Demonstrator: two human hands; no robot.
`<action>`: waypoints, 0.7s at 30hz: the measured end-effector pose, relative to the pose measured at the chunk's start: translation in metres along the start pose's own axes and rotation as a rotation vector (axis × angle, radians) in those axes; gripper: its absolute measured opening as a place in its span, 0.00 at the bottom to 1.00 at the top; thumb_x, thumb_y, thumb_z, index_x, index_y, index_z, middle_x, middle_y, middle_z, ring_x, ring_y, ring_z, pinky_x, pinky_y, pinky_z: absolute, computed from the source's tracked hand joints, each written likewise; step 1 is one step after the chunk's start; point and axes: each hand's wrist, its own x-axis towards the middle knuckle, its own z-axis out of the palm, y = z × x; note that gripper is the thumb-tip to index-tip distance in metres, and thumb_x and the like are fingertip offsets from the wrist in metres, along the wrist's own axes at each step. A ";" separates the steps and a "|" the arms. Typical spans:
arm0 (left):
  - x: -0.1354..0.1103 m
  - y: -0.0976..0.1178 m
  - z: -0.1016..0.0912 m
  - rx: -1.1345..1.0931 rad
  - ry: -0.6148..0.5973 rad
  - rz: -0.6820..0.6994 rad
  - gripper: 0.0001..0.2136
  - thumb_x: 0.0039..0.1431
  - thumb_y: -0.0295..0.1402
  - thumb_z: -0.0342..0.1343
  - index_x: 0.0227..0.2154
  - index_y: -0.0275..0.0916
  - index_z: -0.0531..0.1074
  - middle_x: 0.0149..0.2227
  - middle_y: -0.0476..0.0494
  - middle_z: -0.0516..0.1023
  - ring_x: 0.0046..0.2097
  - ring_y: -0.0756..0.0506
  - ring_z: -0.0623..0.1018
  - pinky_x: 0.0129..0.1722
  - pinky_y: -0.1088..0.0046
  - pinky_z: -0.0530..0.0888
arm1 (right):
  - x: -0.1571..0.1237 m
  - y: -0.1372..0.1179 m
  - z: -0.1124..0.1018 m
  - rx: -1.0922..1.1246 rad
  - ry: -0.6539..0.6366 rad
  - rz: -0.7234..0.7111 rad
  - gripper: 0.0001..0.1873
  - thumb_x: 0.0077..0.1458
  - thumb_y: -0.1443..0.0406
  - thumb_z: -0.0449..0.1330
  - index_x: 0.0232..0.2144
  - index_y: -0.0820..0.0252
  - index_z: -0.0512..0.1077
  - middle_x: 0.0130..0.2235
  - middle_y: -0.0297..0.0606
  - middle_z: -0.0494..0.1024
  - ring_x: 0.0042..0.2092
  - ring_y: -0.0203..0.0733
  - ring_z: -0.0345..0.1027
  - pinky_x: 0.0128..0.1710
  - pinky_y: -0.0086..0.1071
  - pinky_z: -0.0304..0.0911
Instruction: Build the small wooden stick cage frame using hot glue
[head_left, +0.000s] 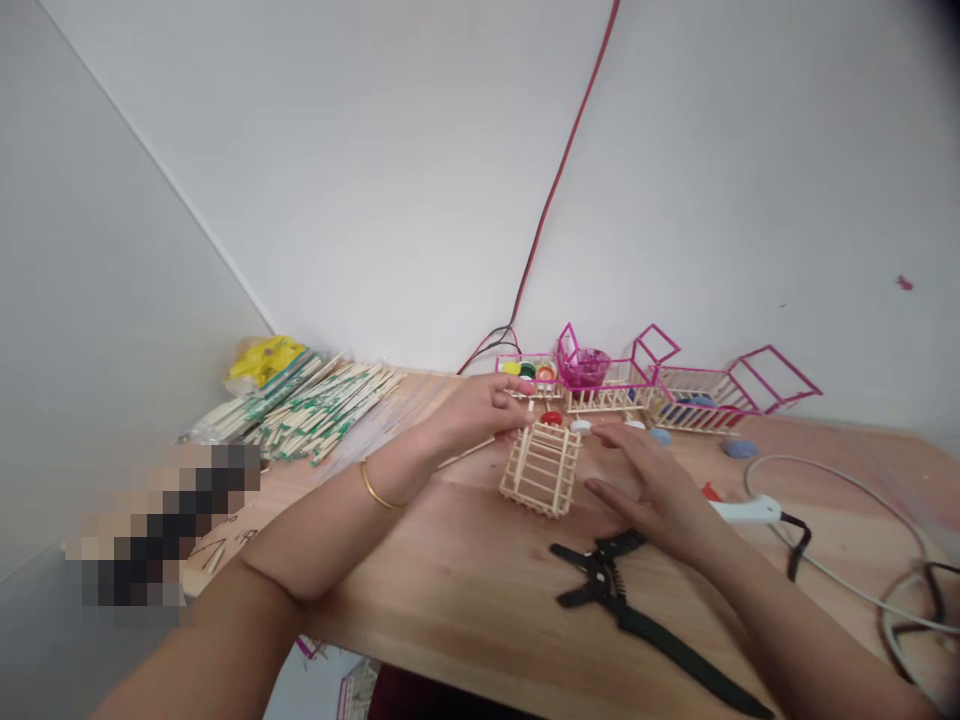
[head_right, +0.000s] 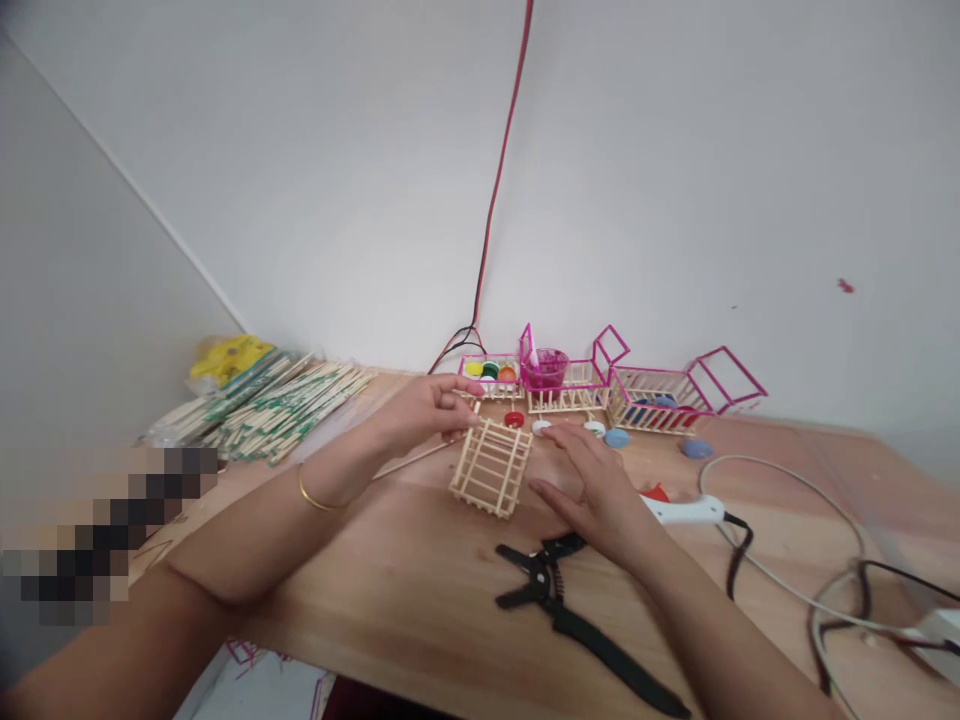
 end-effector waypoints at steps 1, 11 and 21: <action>0.001 -0.003 0.008 -0.049 0.007 0.014 0.16 0.48 0.32 0.59 0.40 0.36 0.65 0.22 0.54 0.69 0.21 0.55 0.66 0.24 0.80 0.64 | 0.000 0.000 0.000 0.001 0.001 -0.001 0.27 0.56 0.56 0.56 0.56 0.55 0.58 0.54 0.48 0.67 0.54 0.52 0.62 0.53 0.48 0.60; 0.001 -0.017 0.035 0.348 0.142 0.209 0.14 0.51 0.32 0.58 0.42 0.38 0.71 0.25 0.53 0.74 0.27 0.52 0.71 0.30 0.79 0.66 | 0.000 0.003 0.001 0.008 0.015 -0.020 0.26 0.55 0.55 0.57 0.55 0.55 0.60 0.52 0.47 0.70 0.53 0.51 0.65 0.51 0.47 0.62; 0.003 -0.026 0.042 0.641 0.156 0.278 0.11 0.53 0.33 0.57 0.40 0.38 0.74 0.26 0.51 0.76 0.27 0.52 0.70 0.29 0.79 0.65 | 0.000 -0.001 -0.003 0.012 -0.004 -0.004 0.25 0.57 0.56 0.56 0.54 0.57 0.61 0.52 0.47 0.70 0.53 0.49 0.65 0.51 0.45 0.62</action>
